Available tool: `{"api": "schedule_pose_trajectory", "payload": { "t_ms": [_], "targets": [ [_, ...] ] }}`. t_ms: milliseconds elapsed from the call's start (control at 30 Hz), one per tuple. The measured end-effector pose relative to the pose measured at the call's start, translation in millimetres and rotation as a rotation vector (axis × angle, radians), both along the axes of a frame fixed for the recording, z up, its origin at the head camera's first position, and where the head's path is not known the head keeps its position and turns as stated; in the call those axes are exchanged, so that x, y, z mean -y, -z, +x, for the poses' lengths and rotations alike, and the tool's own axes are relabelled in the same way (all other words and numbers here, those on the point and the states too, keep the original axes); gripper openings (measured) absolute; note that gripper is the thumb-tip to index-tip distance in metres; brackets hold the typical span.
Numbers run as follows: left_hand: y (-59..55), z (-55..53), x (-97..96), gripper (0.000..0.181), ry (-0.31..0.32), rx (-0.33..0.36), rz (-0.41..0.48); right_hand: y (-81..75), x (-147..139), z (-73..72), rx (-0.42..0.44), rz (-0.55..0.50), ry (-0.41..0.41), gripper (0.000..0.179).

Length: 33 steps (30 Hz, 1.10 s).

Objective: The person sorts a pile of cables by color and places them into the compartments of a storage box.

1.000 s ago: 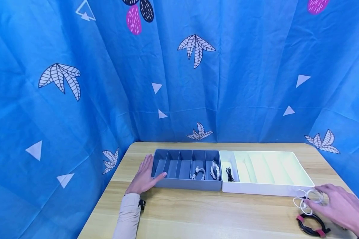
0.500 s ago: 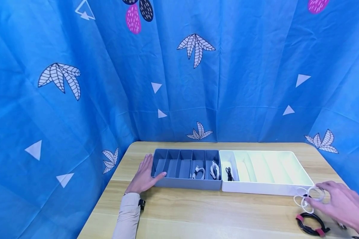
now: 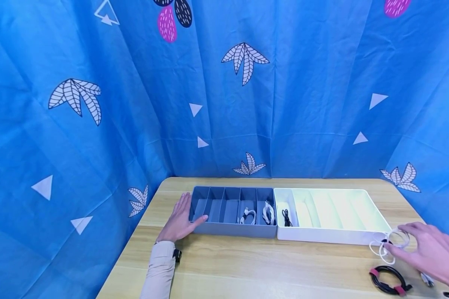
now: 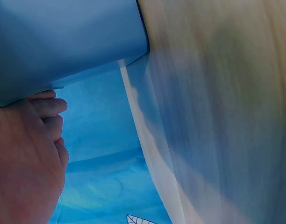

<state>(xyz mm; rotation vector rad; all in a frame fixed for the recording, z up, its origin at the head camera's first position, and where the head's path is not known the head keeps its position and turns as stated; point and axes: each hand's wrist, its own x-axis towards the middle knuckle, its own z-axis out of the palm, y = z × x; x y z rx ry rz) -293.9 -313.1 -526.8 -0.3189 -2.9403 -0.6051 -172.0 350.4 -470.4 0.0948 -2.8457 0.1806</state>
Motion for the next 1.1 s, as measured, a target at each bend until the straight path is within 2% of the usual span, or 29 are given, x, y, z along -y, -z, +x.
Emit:
{"api": "schedule_pose_trajectory", "payload": {
  "t_ms": [400, 567, 1100],
  "targets": [
    [1.4, -1.1, 1.1, 0.110, -0.004, 0.021, 0.000, -11.3, 19, -0.5, 0.000, -0.028, -0.037, 0.078],
    [1.3, -0.3, 0.7, 0.110, -0.001, 0.027, 0.003, -12.9, 27, -2.8, -0.029, -0.054, -0.085, 0.074],
    [-1.7, 0.7, 1.0, 0.110, 0.011, -0.001, 0.008, -24.8, 51, -14.5, -0.069, -0.048, -0.150, 0.072]
  ]
}}
